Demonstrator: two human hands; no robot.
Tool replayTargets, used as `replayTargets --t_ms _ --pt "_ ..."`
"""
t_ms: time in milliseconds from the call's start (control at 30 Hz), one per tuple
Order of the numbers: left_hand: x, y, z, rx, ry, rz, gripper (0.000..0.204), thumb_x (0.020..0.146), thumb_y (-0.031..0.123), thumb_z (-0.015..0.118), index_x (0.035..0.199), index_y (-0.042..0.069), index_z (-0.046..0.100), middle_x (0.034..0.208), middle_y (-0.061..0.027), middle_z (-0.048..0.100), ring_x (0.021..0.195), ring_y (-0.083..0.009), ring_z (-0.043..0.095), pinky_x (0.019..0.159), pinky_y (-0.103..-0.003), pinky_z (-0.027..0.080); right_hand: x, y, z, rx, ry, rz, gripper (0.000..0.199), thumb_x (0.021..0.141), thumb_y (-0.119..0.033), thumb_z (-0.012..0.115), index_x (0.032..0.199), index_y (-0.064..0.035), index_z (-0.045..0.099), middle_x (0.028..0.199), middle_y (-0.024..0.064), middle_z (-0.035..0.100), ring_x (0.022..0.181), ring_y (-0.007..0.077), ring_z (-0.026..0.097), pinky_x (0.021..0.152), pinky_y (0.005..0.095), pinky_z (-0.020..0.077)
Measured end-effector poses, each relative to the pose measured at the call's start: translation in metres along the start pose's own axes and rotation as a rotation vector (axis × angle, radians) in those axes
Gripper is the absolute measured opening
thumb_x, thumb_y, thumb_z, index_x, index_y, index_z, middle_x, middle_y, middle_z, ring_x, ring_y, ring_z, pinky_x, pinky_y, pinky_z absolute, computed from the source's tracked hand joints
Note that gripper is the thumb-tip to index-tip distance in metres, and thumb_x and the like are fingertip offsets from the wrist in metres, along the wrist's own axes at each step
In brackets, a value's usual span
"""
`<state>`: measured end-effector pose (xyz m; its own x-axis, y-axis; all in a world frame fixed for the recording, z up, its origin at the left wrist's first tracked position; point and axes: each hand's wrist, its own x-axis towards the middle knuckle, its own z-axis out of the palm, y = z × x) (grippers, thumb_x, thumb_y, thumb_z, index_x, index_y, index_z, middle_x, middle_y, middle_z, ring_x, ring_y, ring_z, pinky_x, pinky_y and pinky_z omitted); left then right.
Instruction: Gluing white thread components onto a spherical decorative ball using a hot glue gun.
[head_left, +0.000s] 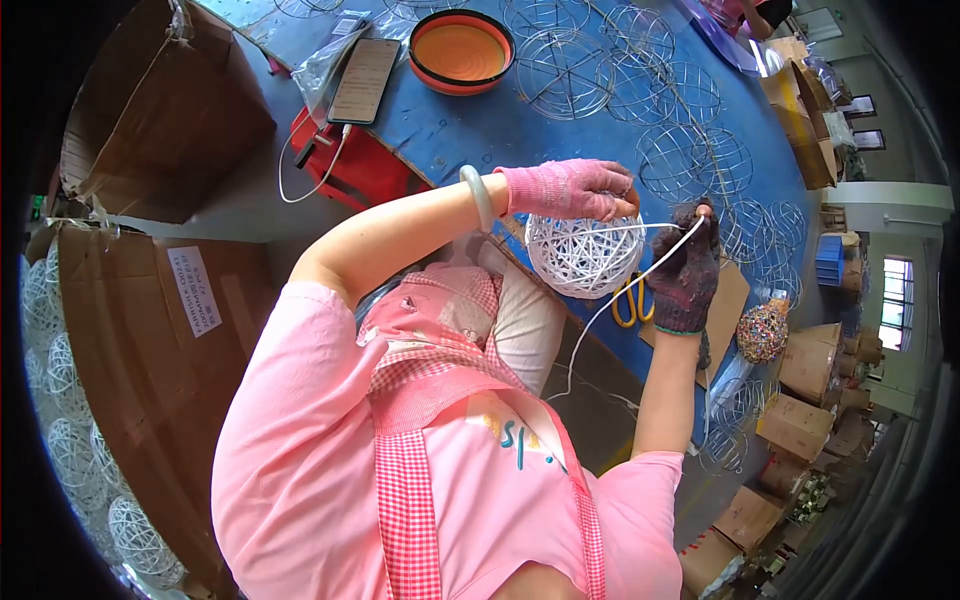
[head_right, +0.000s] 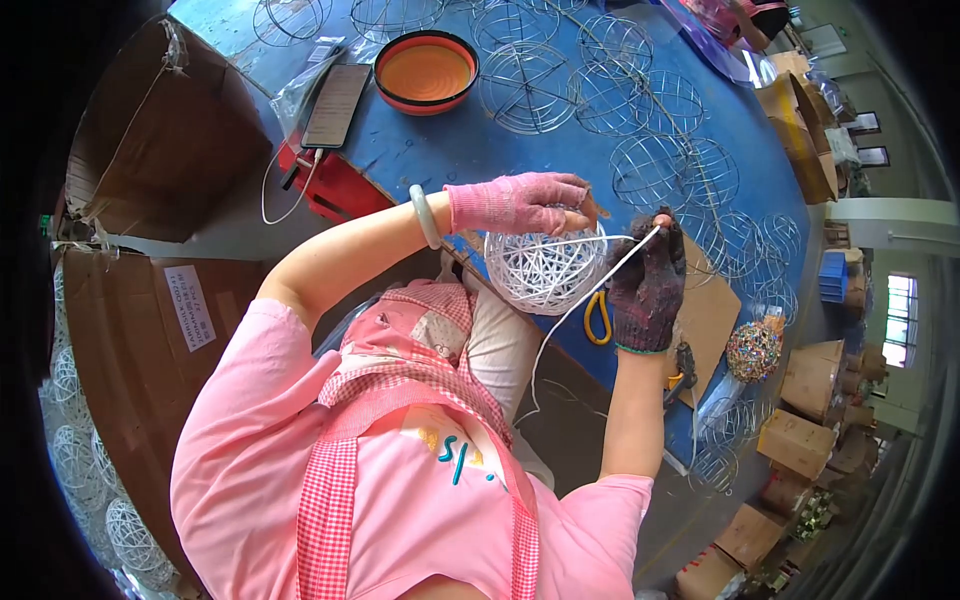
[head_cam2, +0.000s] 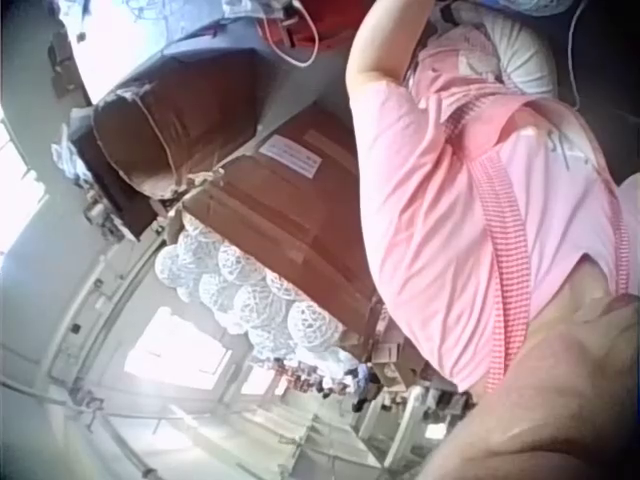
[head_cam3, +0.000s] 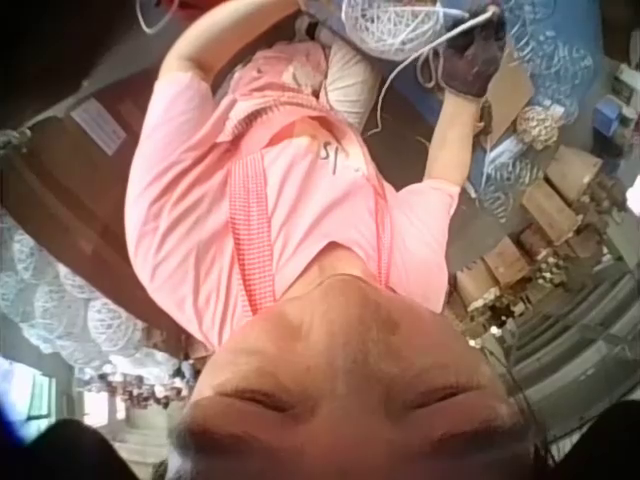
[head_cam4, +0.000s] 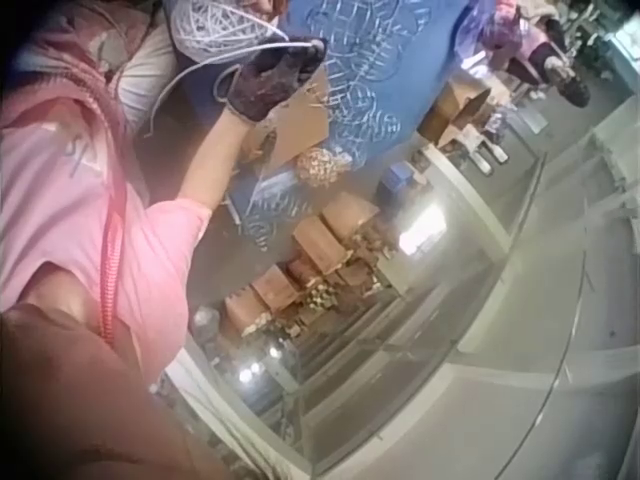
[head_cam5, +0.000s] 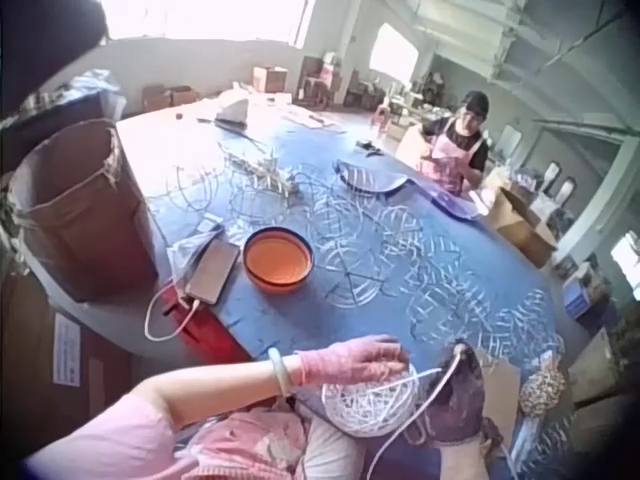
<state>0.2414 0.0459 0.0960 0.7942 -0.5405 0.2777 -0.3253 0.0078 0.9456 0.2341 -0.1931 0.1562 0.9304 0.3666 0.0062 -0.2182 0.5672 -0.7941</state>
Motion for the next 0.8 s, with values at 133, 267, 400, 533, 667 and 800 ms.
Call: replayTargets --t_ms 133,267,400,533,667,800 --pt "0.001 0.001 0.002 0.061 0.011 0.004 0.037 0.103 0.034 0.061 0.127 0.007 0.069 0.131 -0.0158 0.059 0.124 -0.0312 0.057 0.106 -0.04 0.047 -0.005 -0.005 0.013 -0.043 -0.07 -0.036 0.027 0.1 -0.011 0.067 0.126 -0.0066 0.064 0.104 0.0036 0.065 0.088 0.0132 0.066 0.075 0.0305 0.0614" --pt "0.003 0.002 0.006 0.127 0.004 0.034 0.036 0.102 0.032 0.062 0.126 0.006 0.069 0.129 -0.0163 0.059 0.121 -0.0327 0.058 0.105 -0.041 0.047 -0.007 -0.008 0.031 -0.125 -0.111 -0.064 0.027 0.099 -0.01 0.068 0.126 -0.0057 0.064 0.104 0.0045 0.065 0.086 0.0145 0.066 0.074 0.0317 0.0606" --pt "0.005 0.004 0.009 0.177 0.012 0.075 0.036 0.103 0.031 0.061 0.126 0.005 0.068 0.125 -0.0152 0.059 0.117 -0.0313 0.059 0.102 -0.041 0.049 -0.019 -0.009 0.053 -0.248 -0.095 -0.112 0.026 0.099 -0.008 0.068 0.124 -0.0046 0.064 0.103 0.0053 0.064 0.087 0.0143 0.064 0.074 0.0309 0.0588" --pt "0.004 0.004 0.009 0.055 0.023 0.012 0.035 0.1 0.03 0.06 0.124 0.006 0.069 0.122 -0.0154 0.06 0.113 -0.0326 0.06 0.1 -0.041 0.049 -0.039 -0.011 0.06 -0.39 -0.059 -0.151 0.027 0.097 -0.014 0.072 0.12 -0.0045 0.063 0.096 0.0024 0.06 0.084 0.0129 0.061 0.067 0.0312 0.0571" --pt "0.001 0.003 0.007 0.049 0.03 0.062 0.034 0.101 0.027 0.06 0.125 0.005 0.068 0.122 -0.0156 0.059 0.111 -0.0314 0.06 0.099 -0.04 0.05 -0.05 -0.013 0.041 -0.39 0.009 -0.164 0.025 0.098 -0.015 0.071 0.12 -0.0059 0.064 0.093 0.0029 0.061 0.08 0.014 0.062 0.067 0.0319 0.0572" --pt "-0.001 0.002 0.005 0.04 0.012 0.068 0.031 0.105 0.027 0.058 0.121 0.002 0.067 0.125 -0.0134 0.058 0.113 -0.0245 0.06 0.095 -0.036 0.052 -0.046 -0.009 0.007 -0.295 0.154 -0.113 0.021 0.099 -0.015 0.07 0.117 -0.0066 0.066 0.094 0.0033 0.066 0.078 0.0143 0.066 0.067 0.0309 0.0591"
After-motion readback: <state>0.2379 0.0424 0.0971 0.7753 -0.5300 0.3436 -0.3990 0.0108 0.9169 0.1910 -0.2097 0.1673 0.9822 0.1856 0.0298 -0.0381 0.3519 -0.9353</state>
